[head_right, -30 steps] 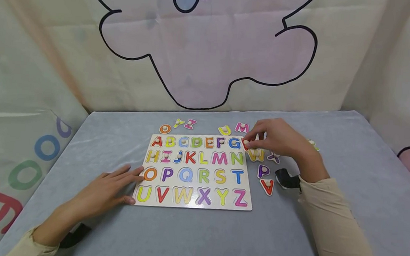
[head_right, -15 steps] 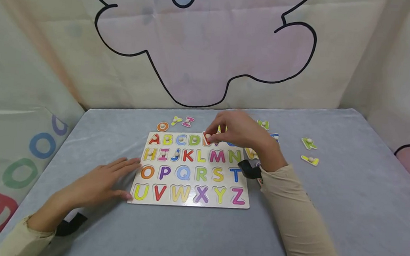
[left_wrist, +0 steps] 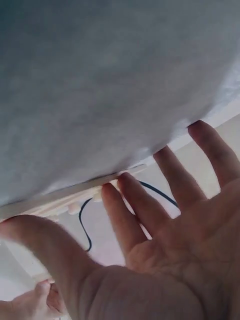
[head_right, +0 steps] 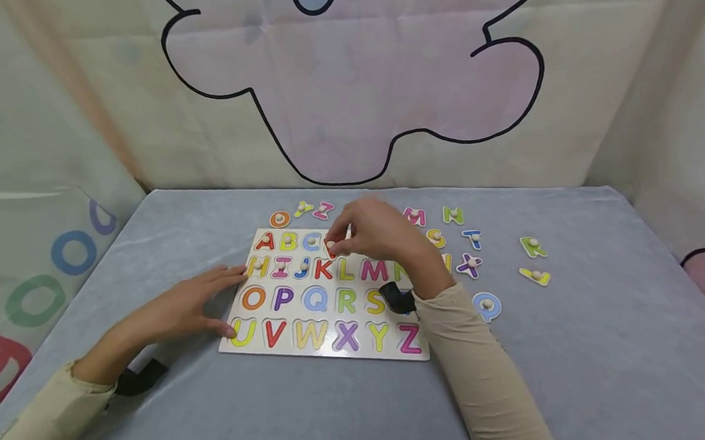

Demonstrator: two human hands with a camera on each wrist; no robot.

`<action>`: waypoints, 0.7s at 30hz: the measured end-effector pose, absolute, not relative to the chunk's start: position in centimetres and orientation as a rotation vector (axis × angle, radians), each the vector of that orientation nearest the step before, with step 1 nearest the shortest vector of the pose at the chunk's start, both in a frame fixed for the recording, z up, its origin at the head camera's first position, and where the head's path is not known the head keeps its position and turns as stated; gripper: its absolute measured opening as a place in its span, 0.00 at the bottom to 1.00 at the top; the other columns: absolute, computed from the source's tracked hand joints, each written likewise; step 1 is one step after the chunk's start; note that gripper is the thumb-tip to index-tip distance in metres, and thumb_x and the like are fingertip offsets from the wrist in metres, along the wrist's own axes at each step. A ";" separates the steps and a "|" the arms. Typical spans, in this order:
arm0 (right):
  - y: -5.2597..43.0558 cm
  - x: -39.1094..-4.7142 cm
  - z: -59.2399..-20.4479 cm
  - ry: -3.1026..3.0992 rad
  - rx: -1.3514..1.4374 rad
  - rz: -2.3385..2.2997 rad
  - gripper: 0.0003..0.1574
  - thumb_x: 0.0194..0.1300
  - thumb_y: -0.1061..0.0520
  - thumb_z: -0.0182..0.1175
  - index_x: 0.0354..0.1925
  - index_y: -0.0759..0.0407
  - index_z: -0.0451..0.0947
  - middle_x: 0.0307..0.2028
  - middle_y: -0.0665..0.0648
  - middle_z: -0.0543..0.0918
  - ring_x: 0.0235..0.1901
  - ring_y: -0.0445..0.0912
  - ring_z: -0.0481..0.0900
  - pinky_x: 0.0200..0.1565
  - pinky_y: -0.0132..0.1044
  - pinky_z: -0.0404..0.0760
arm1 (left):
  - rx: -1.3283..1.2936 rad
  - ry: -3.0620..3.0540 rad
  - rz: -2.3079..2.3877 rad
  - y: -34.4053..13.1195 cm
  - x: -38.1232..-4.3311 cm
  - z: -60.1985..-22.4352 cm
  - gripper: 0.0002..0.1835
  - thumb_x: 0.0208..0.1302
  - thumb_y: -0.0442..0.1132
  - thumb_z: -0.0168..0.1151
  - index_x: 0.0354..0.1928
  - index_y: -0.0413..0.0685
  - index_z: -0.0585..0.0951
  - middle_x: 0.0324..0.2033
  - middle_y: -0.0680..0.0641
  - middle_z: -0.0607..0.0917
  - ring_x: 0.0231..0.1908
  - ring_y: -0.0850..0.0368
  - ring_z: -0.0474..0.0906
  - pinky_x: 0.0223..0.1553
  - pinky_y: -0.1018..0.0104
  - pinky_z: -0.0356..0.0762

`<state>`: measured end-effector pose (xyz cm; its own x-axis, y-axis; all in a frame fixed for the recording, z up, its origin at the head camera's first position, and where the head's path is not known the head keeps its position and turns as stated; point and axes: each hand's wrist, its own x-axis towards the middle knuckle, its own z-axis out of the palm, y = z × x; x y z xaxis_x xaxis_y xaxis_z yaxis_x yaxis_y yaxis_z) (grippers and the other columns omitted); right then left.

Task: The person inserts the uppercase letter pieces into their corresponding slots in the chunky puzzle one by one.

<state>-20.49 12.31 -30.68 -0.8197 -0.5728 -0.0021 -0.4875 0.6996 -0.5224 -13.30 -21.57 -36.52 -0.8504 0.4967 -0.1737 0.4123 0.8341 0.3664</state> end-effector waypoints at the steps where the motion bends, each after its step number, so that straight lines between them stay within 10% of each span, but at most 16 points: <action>1: 12.1 -20.5 -30.8 2.742 -0.853 -0.758 0.09 0.58 0.51 0.73 0.40 0.44 0.91 0.35 0.45 0.84 0.36 0.43 0.78 0.35 0.35 0.77 | 0.702 2.750 0.461 -21.6 -13.3 -36.5 0.53 0.43 0.55 0.80 0.72 0.45 0.68 0.74 0.44 0.67 0.73 0.33 0.59 0.67 0.36 0.63; 21: 8.4 -20.9 -35.2 2.759 -0.533 -0.661 0.06 0.58 0.47 0.73 0.36 0.43 0.89 0.31 0.44 0.84 0.33 0.43 0.76 0.29 0.35 0.75 | 0.730 2.781 0.341 -21.9 -13.3 -36.4 0.58 0.36 0.61 0.80 0.73 0.49 0.68 0.73 0.46 0.67 0.72 0.34 0.62 0.63 0.34 0.66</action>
